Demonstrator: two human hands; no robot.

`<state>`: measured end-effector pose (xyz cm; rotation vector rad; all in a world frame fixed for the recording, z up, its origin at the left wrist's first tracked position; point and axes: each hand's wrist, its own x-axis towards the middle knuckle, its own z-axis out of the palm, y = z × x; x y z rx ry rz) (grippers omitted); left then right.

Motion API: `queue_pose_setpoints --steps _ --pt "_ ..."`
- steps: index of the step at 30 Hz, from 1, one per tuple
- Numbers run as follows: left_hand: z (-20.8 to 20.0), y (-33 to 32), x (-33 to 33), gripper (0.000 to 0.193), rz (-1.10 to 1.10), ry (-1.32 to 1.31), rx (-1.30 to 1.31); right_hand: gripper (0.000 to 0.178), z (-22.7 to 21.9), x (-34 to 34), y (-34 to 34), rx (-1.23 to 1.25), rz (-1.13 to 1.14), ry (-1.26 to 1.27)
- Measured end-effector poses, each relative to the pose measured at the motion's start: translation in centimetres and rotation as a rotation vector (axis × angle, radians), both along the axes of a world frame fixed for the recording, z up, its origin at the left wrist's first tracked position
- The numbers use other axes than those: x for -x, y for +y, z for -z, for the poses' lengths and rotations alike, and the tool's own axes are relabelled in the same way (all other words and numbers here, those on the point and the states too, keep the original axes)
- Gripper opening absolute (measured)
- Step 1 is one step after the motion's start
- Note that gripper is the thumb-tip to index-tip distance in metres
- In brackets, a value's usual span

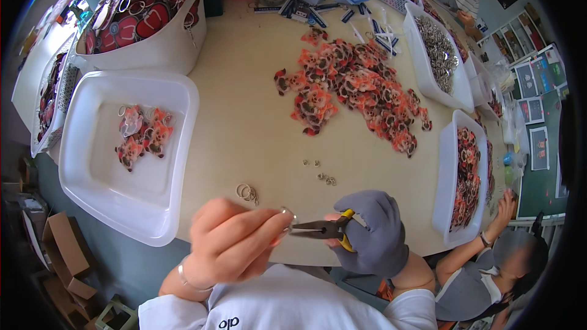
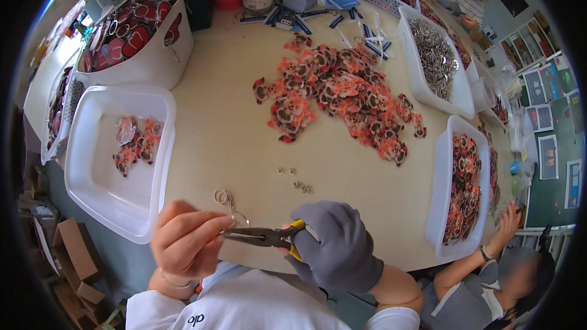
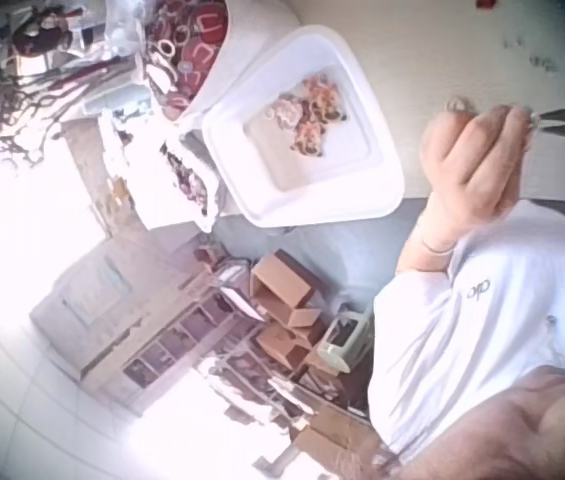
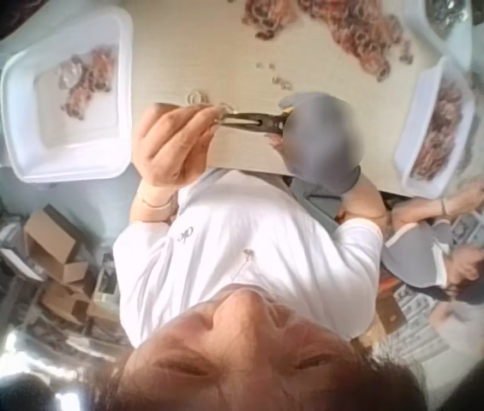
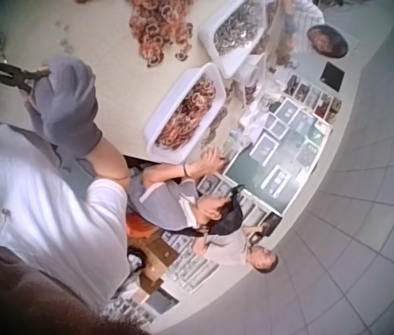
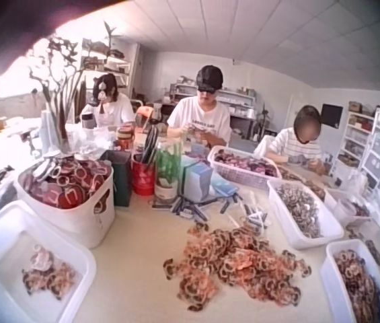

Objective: The person assembles keychains by attaching small fox-shaped charms to metal key rings using pliers. They pick up a charm and a split ring, use the pliers to open the ring, link the charm, and then close the ring. The finished keychains are placed into a white plastic container on the table.

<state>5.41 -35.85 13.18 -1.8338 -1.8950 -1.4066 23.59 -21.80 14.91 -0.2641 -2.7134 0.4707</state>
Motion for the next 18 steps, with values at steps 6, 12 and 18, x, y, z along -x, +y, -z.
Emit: queue_pose_setpoints --steps 6,12,18 --pt "-2.4 -3.7 5.6 0.016 -0.473 0.129 0.152 0.023 5.2 1.4 5.0 0.277 0.266 0.069" --pt "0.1 -4.4 14.6 0.017 -0.663 0.304 0.748 0.032 10.5 6.1 10.4 -0.016 0.534 0.021" --pt "-0.2 -4.2 14.3 0.039 -0.671 0.431 0.656 0.039 10.0 10.1 11.2 -0.051 0.643 -0.078"
